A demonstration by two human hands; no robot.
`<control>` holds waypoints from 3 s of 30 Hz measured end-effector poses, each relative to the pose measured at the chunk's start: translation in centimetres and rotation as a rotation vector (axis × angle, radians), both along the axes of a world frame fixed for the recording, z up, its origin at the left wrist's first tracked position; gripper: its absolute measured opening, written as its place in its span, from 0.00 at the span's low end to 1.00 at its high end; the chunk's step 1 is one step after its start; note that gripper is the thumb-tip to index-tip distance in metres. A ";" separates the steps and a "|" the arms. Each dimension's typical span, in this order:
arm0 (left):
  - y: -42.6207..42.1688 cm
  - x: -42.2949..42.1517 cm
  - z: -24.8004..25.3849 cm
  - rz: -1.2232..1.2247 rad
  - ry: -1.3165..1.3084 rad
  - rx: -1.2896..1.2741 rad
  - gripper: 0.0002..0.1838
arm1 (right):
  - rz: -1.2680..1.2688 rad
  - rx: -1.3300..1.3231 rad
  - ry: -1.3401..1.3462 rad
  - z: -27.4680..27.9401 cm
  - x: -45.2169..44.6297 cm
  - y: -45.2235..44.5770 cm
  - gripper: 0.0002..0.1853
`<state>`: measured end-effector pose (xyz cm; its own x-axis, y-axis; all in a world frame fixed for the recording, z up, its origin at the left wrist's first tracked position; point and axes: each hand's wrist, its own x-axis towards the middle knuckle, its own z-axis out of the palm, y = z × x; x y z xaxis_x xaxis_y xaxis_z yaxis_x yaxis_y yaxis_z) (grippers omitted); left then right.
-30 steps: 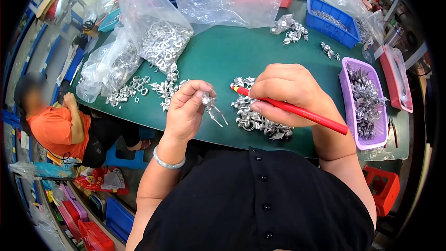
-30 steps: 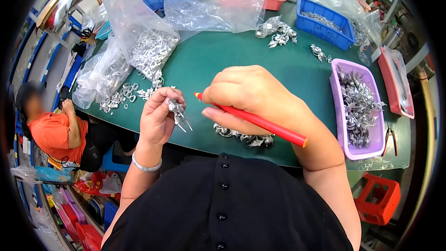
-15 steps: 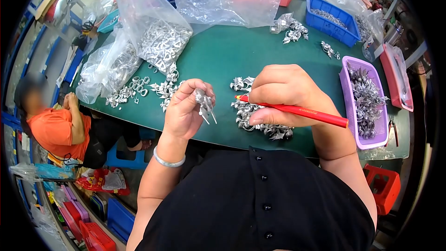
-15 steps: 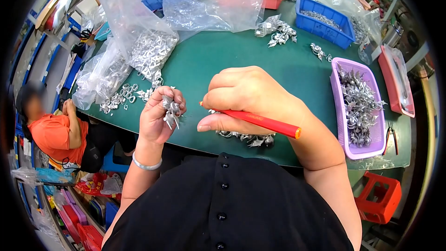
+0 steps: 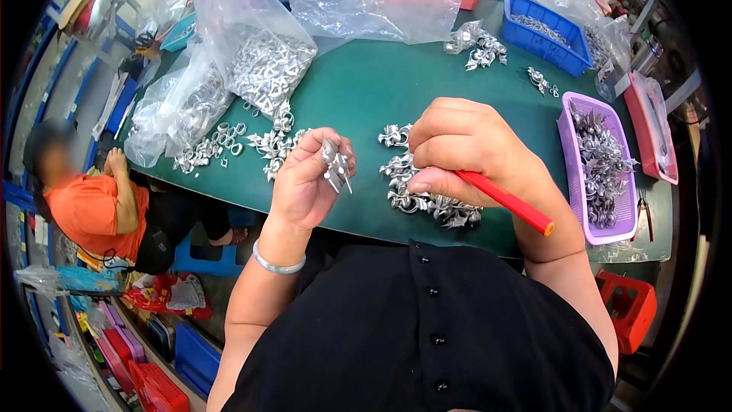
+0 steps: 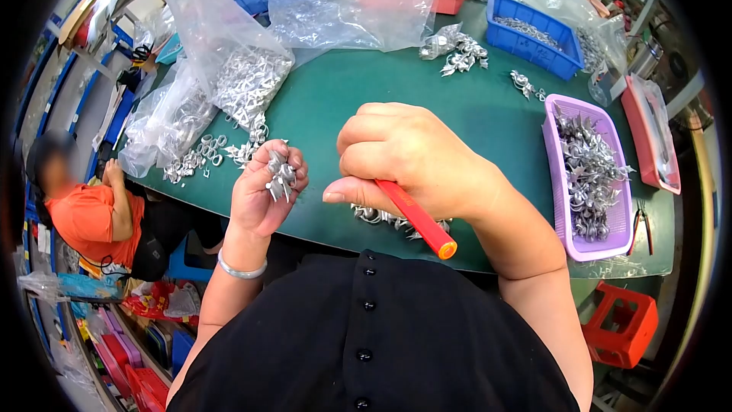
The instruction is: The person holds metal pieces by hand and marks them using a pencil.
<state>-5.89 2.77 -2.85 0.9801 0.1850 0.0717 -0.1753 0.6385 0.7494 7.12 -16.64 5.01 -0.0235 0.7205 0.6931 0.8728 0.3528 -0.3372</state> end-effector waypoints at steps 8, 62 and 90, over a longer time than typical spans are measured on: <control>-0.2 -0.1 0.2 0.006 0.082 -0.114 0.08 | -0.039 -0.033 -0.022 0.0 -0.1 0.0 0.13; -2.6 -0.4 1.2 0.279 0.007 0.217 0.15 | -0.331 -0.302 0.279 -3.0 -1.2 0.8 0.08; -2.0 -2.3 0.8 0.343 -0.130 0.555 0.17 | -0.240 -0.338 0.317 -4.0 -1.2 1.4 0.10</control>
